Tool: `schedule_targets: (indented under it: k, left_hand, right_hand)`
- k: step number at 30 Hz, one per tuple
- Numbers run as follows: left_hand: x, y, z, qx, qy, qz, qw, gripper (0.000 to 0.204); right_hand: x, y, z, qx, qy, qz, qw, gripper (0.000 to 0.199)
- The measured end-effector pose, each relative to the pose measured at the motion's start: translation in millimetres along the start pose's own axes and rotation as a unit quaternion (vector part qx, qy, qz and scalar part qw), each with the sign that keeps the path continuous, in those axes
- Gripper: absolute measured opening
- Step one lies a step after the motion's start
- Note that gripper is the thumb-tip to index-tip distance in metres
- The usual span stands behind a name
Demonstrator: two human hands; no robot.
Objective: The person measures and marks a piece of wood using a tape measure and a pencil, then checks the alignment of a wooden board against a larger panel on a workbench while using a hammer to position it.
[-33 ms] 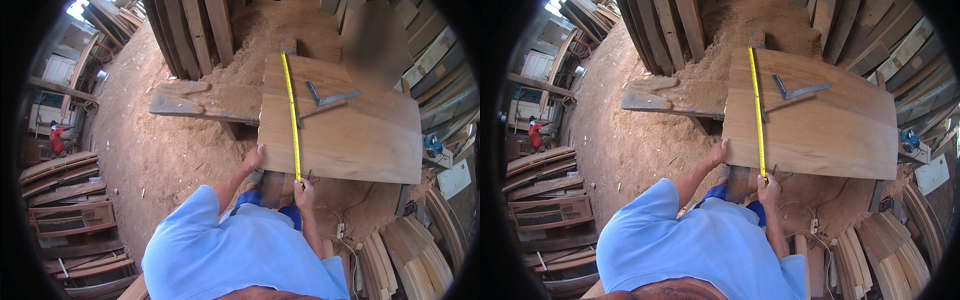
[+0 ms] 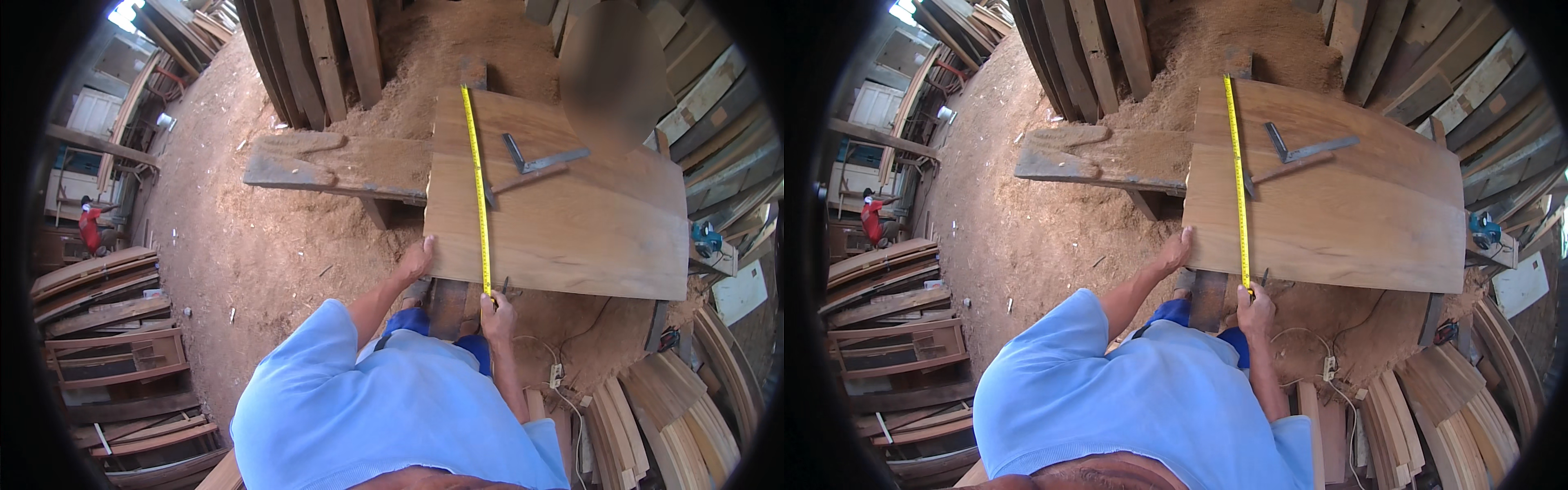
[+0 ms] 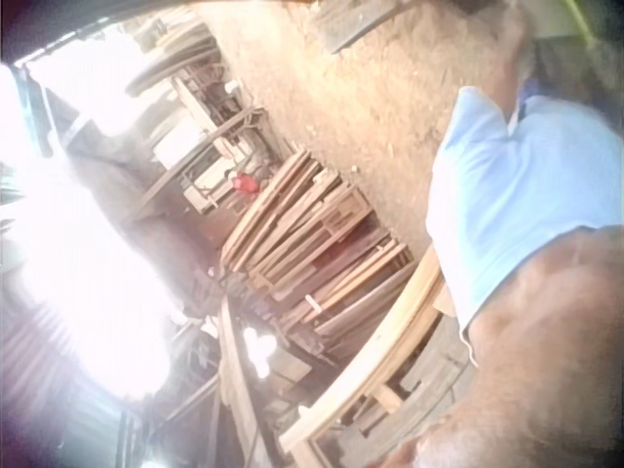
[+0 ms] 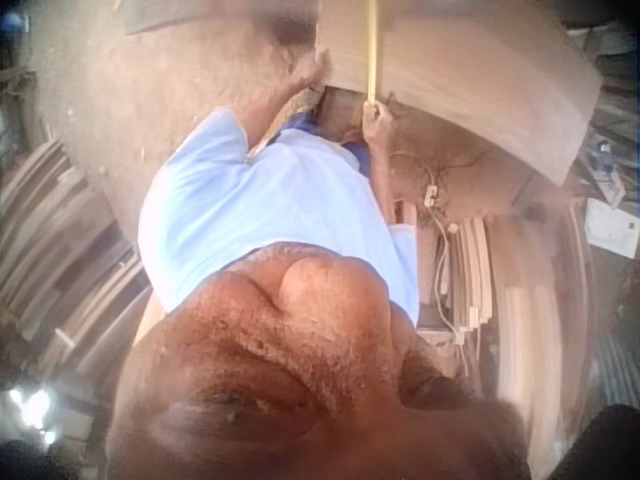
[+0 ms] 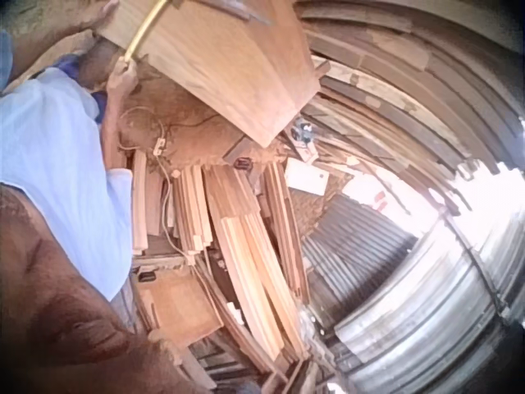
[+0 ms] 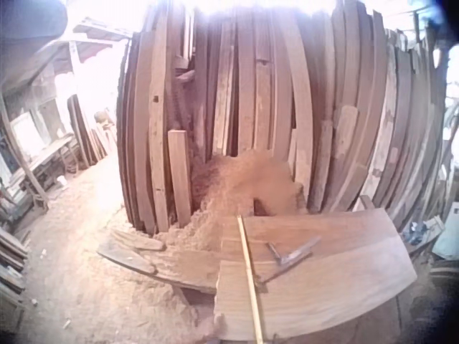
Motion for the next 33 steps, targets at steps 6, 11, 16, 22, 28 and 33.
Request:
schedule_targets:
  k: [6,11,16,22,28,33]
  left_hand:
    - [-28.0,12.8,25.3,-0.034,0.003,0.005,0.999,0.066]
    - [-1.1,3.7,12.2,-0.097,-0.006,0.049,0.994,0.067]
    - [-4.9,0.5,13.3,-0.073,0.039,0.037,0.996,0.065]
    - [-11.9,-0.5,21.0,-0.113,0.087,0.024,0.989,0.059]
    - [-26.5,2.6,26.3,-0.29,0.031,-0.1,0.951,0.055]
    - [-25.8,5.4,25.0,-0.334,0.032,-0.107,0.936,0.053]
  right_hand:
    - [-41.9,28.0,-5.8,0.038,0.012,-0.001,0.999,0.045]
    - [-36.1,51.7,-12.8,0.053,0.045,-0.019,0.997,0.043]
    - [-41.9,66.8,-33.9,0.072,0.043,-0.016,0.996,0.044]
    - [-44.6,91.5,-46.8,0.077,0.065,-0.043,0.994,0.043]
    - [-41.4,103.6,-46.1,0.067,0.064,-0.03,0.995,0.044]
    - [-40.4,102.2,-50.7,0.085,0.079,-0.032,0.993,0.044]
Point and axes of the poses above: each hand's wrist, its own z-axis towards the middle knuckle, its own y-axis out of the palm, x = y × z, the point moved 9 cm from there along z, towards the middle knuckle, and after that the axes turned 15 degrees about -x, right-handed, at the moved point
